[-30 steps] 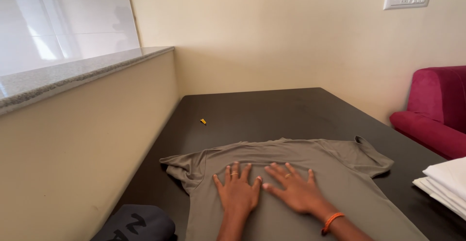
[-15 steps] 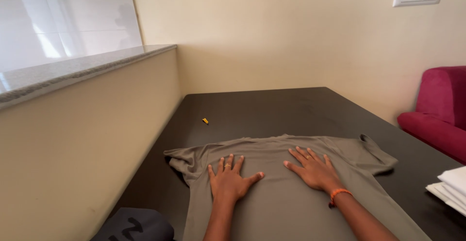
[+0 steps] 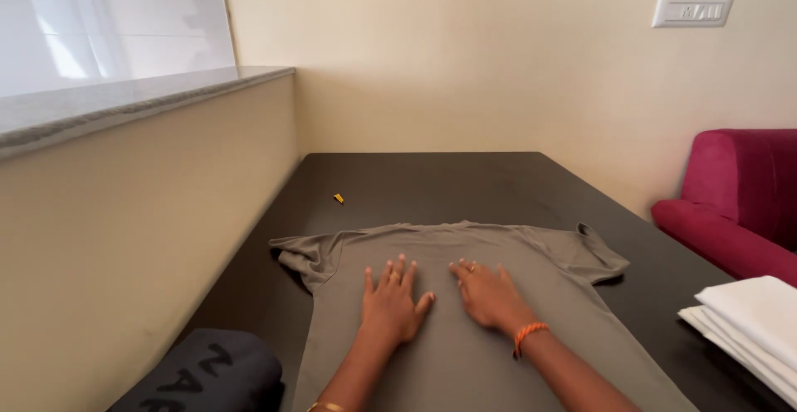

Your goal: The person folds a gray t-shirt on a dark table. They smooth the fabric, fold the sleeves and sides inward, and then fold the shirt in half. The person then unfolds the shirt, flips it over to the back side, and smooths it out again.

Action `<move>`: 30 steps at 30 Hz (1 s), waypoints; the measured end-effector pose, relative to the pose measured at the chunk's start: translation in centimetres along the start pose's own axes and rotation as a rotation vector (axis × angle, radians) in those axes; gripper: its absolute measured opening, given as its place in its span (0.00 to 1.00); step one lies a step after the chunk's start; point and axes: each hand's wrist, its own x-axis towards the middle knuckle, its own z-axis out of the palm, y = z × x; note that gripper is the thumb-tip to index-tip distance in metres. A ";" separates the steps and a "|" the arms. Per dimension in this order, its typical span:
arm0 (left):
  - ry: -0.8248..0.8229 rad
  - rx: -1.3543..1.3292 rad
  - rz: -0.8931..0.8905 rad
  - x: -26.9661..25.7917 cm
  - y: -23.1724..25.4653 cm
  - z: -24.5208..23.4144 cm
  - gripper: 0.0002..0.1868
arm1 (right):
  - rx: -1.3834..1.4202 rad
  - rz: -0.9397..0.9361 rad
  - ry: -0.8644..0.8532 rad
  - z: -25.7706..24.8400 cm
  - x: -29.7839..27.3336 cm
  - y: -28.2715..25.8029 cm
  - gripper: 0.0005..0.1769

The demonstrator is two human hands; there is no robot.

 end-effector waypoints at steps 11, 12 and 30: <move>-0.116 -0.119 0.078 -12.2 3.2 -0.7 0.39 | 0.135 -0.084 -0.216 -2.5 -14.9 -3.1 0.37; -0.073 -0.112 0.137 -12.7 3.5 0.4 0.37 | 0.120 -0.084 -0.208 -2.1 -15.8 -3.4 0.38; -0.255 -0.168 0.007 -18.2 3.8 -7.8 0.40 | 0.026 0.200 -0.216 -4.2 -17.5 4.9 0.50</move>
